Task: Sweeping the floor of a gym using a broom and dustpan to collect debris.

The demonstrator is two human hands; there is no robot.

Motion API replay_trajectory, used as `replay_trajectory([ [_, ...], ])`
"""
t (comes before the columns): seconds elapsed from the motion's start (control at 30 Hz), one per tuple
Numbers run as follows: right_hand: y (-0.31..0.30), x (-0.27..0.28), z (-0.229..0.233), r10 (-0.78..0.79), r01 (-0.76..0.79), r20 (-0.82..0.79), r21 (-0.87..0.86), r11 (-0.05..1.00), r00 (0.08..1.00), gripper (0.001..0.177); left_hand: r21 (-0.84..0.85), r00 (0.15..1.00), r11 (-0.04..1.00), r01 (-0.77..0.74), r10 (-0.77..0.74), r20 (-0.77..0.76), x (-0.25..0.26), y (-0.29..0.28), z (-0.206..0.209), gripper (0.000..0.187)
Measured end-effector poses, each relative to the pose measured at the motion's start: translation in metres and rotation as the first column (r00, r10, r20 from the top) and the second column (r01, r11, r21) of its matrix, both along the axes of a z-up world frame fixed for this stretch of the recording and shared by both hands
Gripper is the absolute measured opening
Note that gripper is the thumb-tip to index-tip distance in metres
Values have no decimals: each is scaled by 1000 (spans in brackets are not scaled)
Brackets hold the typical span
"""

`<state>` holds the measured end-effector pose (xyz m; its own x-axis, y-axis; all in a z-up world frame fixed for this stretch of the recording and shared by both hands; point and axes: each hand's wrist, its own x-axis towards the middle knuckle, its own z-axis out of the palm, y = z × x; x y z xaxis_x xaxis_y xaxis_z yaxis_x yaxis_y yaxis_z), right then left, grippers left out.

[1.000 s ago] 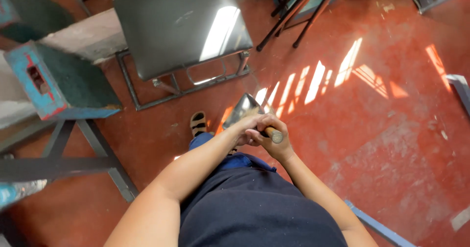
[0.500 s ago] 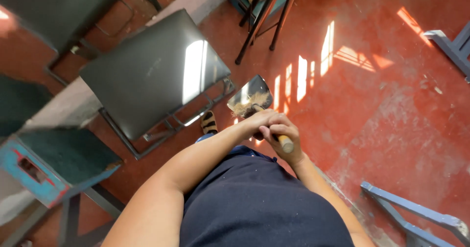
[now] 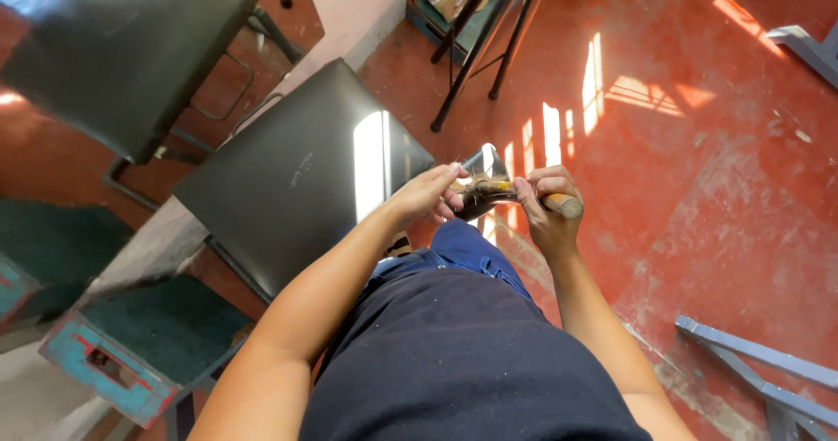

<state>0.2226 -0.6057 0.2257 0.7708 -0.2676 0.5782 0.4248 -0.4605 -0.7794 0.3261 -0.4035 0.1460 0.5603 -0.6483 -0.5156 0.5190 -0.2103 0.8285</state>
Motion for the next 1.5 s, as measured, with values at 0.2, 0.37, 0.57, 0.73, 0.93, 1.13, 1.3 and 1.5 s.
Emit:
replay_trajectory([
  [0.2,-3,36,-6,35,-36,-20,-29,999,999,45,14,987,992,-123,124,-101,19,37,0,60],
  [0.37,-11,63,-22,34,-34,-25,-5,999,999,45,42,970,979,-198,202,-135,41,49,-27,58],
  [0.57,-14,94,-18,45,-44,-37,43,998,998,46,73,967,975,-211,219,-127,66,44,-26,57],
  [0.73,-2,117,-18,112,-110,-21,84,990,993,46,89,956,964,-249,260,-137,82,53,-27,56],
  [0.93,6,132,-25,121,-122,18,71,990,993,46,187,922,927,-325,355,-156,91,63,-26,55],
  [1.13,9,121,-19,115,-115,9,71,991,993,47,185,924,935,-302,335,-183,83,64,-43,57],
  [1.3,1,106,-24,71,-71,20,26,997,997,48,160,921,937,-311,339,-193,73,62,-61,56],
  [1.5,-10,101,-25,47,-47,19,0,999,999,48,143,911,927,-347,369,-184,68,61,-47,53],
])
